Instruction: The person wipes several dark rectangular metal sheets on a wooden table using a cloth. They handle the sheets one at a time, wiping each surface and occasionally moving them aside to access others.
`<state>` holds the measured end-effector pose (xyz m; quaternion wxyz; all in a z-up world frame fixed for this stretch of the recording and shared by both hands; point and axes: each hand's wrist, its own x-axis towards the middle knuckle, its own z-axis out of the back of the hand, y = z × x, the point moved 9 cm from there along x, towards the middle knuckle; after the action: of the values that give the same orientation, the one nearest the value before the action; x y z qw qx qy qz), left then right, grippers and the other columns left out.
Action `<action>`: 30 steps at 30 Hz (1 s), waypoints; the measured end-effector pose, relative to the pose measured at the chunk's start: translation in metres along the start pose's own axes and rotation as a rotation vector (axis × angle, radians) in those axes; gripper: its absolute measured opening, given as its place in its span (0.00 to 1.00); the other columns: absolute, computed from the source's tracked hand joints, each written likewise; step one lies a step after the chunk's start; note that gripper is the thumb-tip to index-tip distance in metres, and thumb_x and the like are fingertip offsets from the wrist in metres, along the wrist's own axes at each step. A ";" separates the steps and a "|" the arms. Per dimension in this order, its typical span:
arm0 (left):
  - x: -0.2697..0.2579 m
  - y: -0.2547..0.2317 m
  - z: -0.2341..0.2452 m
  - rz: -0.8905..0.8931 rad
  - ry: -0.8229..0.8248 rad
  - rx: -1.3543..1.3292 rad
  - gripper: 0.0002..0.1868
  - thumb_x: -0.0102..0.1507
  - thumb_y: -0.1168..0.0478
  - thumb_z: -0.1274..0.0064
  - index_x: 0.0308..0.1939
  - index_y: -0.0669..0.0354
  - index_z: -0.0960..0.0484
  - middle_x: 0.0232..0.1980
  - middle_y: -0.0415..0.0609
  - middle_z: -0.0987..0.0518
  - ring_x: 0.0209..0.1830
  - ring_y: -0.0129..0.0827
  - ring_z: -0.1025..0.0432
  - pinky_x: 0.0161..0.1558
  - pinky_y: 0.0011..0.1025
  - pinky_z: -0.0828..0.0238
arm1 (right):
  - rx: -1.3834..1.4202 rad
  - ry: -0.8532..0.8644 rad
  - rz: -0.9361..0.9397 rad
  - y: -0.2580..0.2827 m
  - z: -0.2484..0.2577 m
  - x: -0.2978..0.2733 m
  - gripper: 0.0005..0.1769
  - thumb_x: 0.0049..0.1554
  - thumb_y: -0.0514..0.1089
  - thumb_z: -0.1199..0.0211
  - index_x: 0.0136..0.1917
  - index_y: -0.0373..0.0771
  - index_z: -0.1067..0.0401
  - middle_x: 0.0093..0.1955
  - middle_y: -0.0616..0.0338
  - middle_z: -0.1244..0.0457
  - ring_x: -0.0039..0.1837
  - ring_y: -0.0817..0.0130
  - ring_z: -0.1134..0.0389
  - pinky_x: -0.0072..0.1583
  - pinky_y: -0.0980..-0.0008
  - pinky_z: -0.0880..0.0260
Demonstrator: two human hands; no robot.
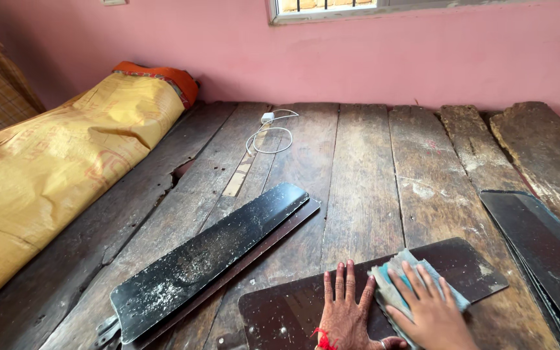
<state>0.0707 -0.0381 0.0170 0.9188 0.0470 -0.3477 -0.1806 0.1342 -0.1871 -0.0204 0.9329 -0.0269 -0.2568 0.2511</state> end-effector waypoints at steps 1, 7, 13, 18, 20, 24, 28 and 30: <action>0.001 0.000 -0.002 0.002 0.004 -0.004 0.73 0.45 0.04 0.79 0.75 0.56 0.50 0.77 0.78 0.63 0.79 0.69 0.73 0.72 0.65 0.84 | -0.007 0.129 -0.012 -0.010 -0.010 -0.002 0.44 0.58 0.74 0.70 0.81 0.57 0.68 0.84 0.54 0.72 0.81 0.50 0.71 0.72 0.38 0.67; 0.002 -0.001 -0.008 -0.002 -0.016 -0.017 0.72 0.43 0.04 0.81 0.73 0.55 0.53 0.76 0.77 0.65 0.78 0.68 0.74 0.71 0.65 0.85 | -0.113 0.625 -0.490 -0.138 -0.043 -0.001 0.44 0.60 0.77 0.73 0.83 0.61 0.71 0.85 0.63 0.72 0.83 0.61 0.68 0.76 0.47 0.62; -0.003 -0.002 -0.008 0.010 0.013 -0.011 0.73 0.44 0.04 0.81 0.74 0.56 0.54 0.76 0.78 0.66 0.78 0.68 0.74 0.71 0.64 0.85 | -0.182 0.520 -0.400 -0.079 -0.036 0.008 0.45 0.60 0.76 0.75 0.83 0.56 0.71 0.84 0.56 0.74 0.82 0.56 0.71 0.75 0.41 0.68; 0.000 0.000 -0.007 -0.010 0.011 0.000 0.72 0.45 0.04 0.81 0.74 0.57 0.54 0.77 0.77 0.65 0.79 0.69 0.74 0.71 0.65 0.85 | -0.120 0.468 -0.169 -0.024 -0.033 0.002 0.46 0.58 0.78 0.75 0.82 0.61 0.73 0.84 0.58 0.74 0.82 0.55 0.73 0.75 0.42 0.70; 0.000 -0.001 -0.005 -0.009 -0.019 -0.016 0.72 0.44 0.05 0.82 0.74 0.56 0.54 0.76 0.78 0.65 0.78 0.69 0.73 0.72 0.64 0.85 | -0.024 0.166 -0.070 -0.032 -0.008 0.010 0.47 0.57 0.77 0.74 0.82 0.57 0.68 0.84 0.54 0.71 0.81 0.52 0.70 0.72 0.37 0.67; 0.002 -0.002 -0.009 0.003 0.004 -0.017 0.73 0.44 0.04 0.80 0.74 0.57 0.53 0.76 0.78 0.64 0.78 0.68 0.73 0.71 0.64 0.85 | -0.108 0.502 -0.421 -0.120 -0.029 0.007 0.45 0.58 0.77 0.73 0.82 0.59 0.70 0.85 0.60 0.72 0.83 0.60 0.70 0.76 0.44 0.66; -0.003 0.000 -0.007 0.011 -0.016 -0.019 0.73 0.44 0.04 0.79 0.74 0.56 0.51 0.76 0.77 0.64 0.79 0.68 0.73 0.72 0.64 0.85 | -0.167 0.622 -0.532 -0.108 -0.037 -0.002 0.44 0.60 0.76 0.73 0.82 0.59 0.72 0.85 0.61 0.72 0.84 0.59 0.71 0.77 0.43 0.68; -0.002 -0.002 -0.007 0.004 -0.016 -0.020 0.72 0.44 0.04 0.78 0.74 0.56 0.51 0.77 0.77 0.63 0.79 0.68 0.72 0.72 0.64 0.84 | -0.144 0.388 -0.371 -0.067 -0.022 0.006 0.44 0.61 0.75 0.74 0.82 0.55 0.71 0.85 0.57 0.72 0.82 0.56 0.71 0.75 0.41 0.67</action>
<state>0.0732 -0.0393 0.0096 0.9169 0.0360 -0.3532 -0.1826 0.1802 -0.2414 -0.0252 0.9903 -0.0932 -0.0912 0.0471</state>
